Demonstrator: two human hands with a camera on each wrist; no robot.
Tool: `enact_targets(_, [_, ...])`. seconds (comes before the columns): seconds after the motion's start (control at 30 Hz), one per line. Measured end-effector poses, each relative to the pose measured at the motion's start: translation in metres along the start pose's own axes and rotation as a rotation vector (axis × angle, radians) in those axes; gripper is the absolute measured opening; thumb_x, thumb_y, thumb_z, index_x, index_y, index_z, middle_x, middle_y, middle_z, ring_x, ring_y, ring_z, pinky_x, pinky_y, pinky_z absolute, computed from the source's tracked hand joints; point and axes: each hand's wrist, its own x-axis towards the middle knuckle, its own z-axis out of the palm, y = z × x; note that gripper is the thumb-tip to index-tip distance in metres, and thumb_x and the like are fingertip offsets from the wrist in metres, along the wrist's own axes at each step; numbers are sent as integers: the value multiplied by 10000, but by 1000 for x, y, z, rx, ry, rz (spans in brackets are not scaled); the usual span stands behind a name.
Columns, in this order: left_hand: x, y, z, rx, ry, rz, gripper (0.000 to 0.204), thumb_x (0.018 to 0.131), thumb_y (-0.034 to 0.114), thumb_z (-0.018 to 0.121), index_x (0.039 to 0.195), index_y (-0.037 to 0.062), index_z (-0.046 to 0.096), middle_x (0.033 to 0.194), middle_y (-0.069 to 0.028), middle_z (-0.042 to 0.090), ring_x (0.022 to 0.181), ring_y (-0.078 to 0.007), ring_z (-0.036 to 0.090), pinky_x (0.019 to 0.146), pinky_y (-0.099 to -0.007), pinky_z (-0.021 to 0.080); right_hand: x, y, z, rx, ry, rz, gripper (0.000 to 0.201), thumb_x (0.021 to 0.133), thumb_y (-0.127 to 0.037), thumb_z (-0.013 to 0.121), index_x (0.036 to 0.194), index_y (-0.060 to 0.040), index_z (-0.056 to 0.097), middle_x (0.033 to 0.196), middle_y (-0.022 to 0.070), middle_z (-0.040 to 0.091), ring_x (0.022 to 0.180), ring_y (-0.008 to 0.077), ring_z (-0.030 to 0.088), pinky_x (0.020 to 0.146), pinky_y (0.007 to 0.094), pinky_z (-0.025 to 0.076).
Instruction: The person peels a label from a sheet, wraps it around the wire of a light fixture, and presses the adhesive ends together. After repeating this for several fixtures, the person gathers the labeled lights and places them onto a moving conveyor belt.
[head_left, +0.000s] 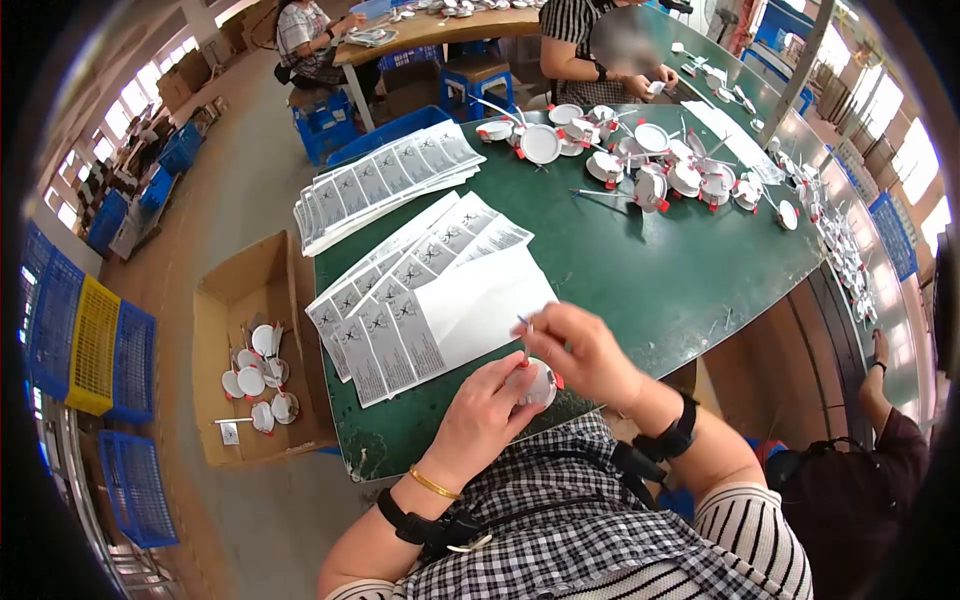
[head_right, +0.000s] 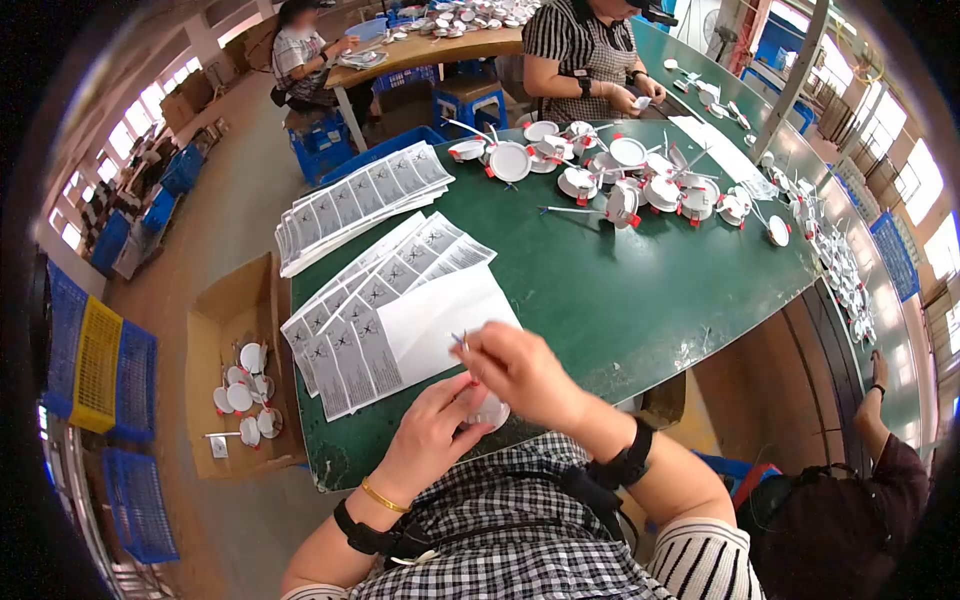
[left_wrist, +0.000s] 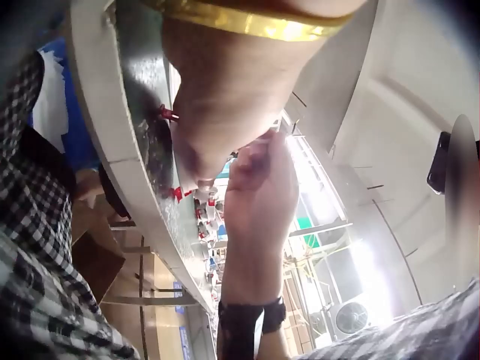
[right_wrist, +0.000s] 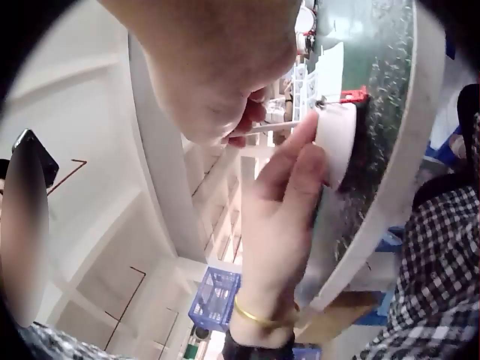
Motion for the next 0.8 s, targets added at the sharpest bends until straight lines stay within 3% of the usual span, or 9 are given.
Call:
enact_targets(0.1, [0, 1, 1, 16, -16, -7, 459, 756, 128, 734, 1155, 16, 537, 1189, -147, 539, 1086, -315, 548, 924, -399, 464, 17, -16, -22, 59, -42, 138, 232, 868, -150, 654, 1051, -8, 635, 750, 54, 555, 637, 108, 535, 579, 261, 442])
enact_targets(0.37, [0, 1, 1, -5, -20, -9, 459, 756, 116, 731, 1161, 19, 538, 1193, -140, 538, 1085, -307, 548, 920, -398, 463, 22, 5, -11, 142, -18, 215, 208, 868, -159, 648, 1002, -1, 644, 743, 96, 600, 668, 183, 593, 612, 308, 470])
enact_targets(0.43, [3, 1, -1, 9, -30, -8, 455, 757, 115, 728, 1161, 20, 538, 1194, -142, 537, 1082, -306, 550, 920, -397, 463, 24, -1, -11, -193, -29, -150, 130, 840, -103, 642, 927, -6, 636, 729, 104, 594, 651, 237, 593, 592, 327, 465])
enact_targets(0.5, [3, 2, -2, 0, -19, -33, 459, 759, 114, 723, 1167, 21, 534, 1200, -151, 533, 1082, -313, 551, 921, -395, 462, 16, -11, -8, -167, -52, -236, 68, 815, -51, 631, 872, -15, 624, 726, 100, 586, 635, 269, 575, 577, 341, 458])
enact_targets(0.6, [3, 0, 3, -39, 29, -79, 455, 731, 130, 745, 1153, 55, 592, 1191, -153, 551, 1069, -317, 557, 913, -395, 471, 13, -9, -5, -71, 33, -135, 73, 818, -18, 616, 889, -17, 634, 753, 102, 600, 642, 236, 587, 578, 321, 461])
enact_targets(0.63, [2, 0, 2, -29, 40, -84, 455, 731, 130, 745, 1153, 55, 592, 1191, -153, 551, 1069, -317, 557, 913, -395, 471, 17, -5, -6, -18, 18, -87, 107, 879, -53, 582, 958, -9, 639, 749, 68, 598, 644, 179, 577, 607, 300, 465])
enact_targets(0.7, [5, 2, -3, -135, 29, -66, 423, 738, 142, 744, 1133, 87, 605, 1178, -145, 558, 1058, -317, 561, 905, -396, 472, 23, -4, -10, 388, 10, 250, 226, 967, -158, 490, 1055, -1, 627, 753, 22, 582, 653, 122, 546, 617, 270, 452])
enact_targets(0.77, [8, 1, -13, -133, 95, -73, 311, 755, 127, 732, 1049, 96, 633, 1128, -122, 573, 1024, -305, 570, 884, -381, 475, 34, 22, -22, 530, -58, 380, 412, 1021, -303, 355, 1118, 6, 610, 778, 10, 573, 708, 77, 516, 591, 226, 412])
enact_targets(0.8, [8, -9, -23, -106, 121, -122, 247, 771, 120, 717, 1003, 92, 639, 1081, -111, 581, 1000, -298, 573, 864, -373, 477, 40, 37, -19, 485, -28, 400, 363, 1012, -267, 387, 1117, -3, 613, 799, 28, 588, 730, 100, 539, 618, 246, 433])
